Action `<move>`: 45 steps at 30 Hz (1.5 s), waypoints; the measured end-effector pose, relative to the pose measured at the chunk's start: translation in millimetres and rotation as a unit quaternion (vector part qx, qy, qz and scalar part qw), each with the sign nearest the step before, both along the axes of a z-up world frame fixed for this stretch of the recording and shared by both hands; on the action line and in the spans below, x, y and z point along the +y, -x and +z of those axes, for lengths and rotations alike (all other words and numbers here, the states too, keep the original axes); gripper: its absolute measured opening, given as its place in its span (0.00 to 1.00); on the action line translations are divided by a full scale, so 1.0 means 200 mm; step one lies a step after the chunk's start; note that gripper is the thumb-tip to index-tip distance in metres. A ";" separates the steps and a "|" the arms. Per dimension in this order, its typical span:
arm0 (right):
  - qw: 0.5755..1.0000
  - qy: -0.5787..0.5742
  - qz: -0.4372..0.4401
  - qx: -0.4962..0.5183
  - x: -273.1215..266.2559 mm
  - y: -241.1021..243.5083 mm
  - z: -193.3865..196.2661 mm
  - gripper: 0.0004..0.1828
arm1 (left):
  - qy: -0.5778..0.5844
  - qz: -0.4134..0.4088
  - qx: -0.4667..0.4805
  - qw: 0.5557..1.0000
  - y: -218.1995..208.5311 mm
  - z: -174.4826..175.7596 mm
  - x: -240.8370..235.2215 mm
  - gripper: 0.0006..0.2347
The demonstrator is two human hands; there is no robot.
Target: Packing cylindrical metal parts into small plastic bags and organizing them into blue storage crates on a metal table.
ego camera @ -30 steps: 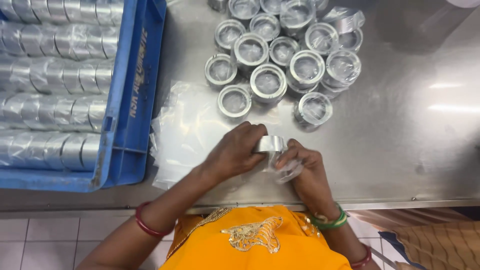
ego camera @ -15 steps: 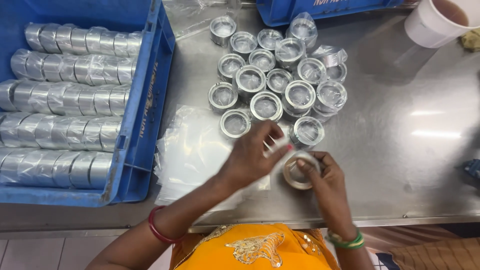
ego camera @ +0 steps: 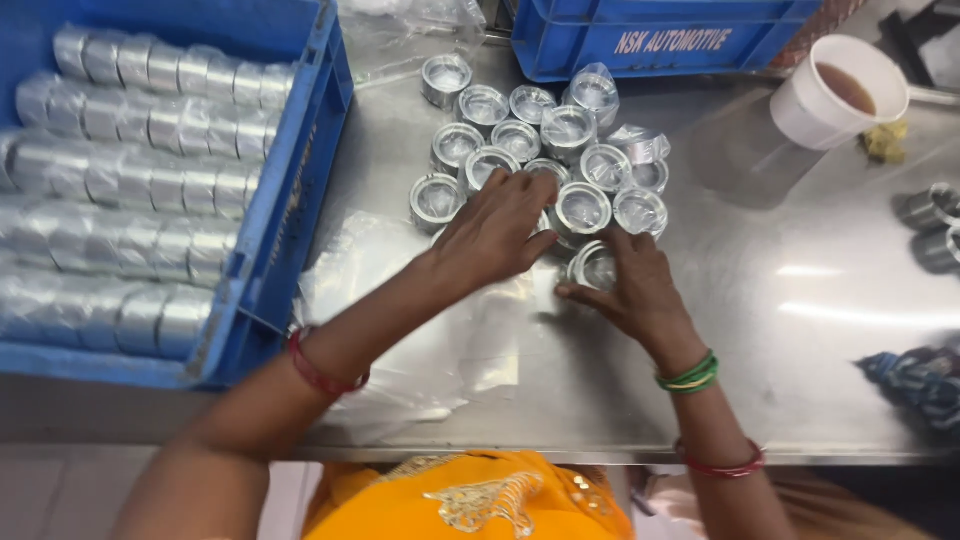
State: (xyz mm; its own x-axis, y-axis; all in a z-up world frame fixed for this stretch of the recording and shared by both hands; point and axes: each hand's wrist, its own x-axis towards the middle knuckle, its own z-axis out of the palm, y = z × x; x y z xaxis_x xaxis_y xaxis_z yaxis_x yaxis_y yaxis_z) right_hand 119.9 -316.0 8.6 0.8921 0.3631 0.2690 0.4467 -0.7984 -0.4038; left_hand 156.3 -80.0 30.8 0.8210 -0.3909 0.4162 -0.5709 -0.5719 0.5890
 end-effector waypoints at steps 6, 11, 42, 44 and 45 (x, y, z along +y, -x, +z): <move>0.986 0.164 -0.002 -0.030 0.00 -0.01 0.02 0.37 | -0.184 -0.078 -0.008 0.980 -0.31 -0.11 -0.32 0.30; 0.992 0.083 -0.031 0.095 -0.07 0.07 0.03 0.40 | -0.235 -0.106 0.080 0.963 -0.31 -0.03 -0.37 0.41; 0.728 -0.647 -0.069 0.217 -0.39 0.46 -0.28 0.25 | 0.058 -0.208 0.042 0.976 0.38 -0.33 -0.50 0.39; 0.714 -0.672 -0.085 0.181 -0.25 0.48 -0.17 0.29 | -0.049 -0.183 0.026 0.982 0.44 -0.16 -0.51 0.43; 0.716 -0.670 -0.082 0.179 -0.21 0.48 -0.14 0.29 | -0.047 -0.182 0.022 0.982 0.46 -0.15 -0.52 0.43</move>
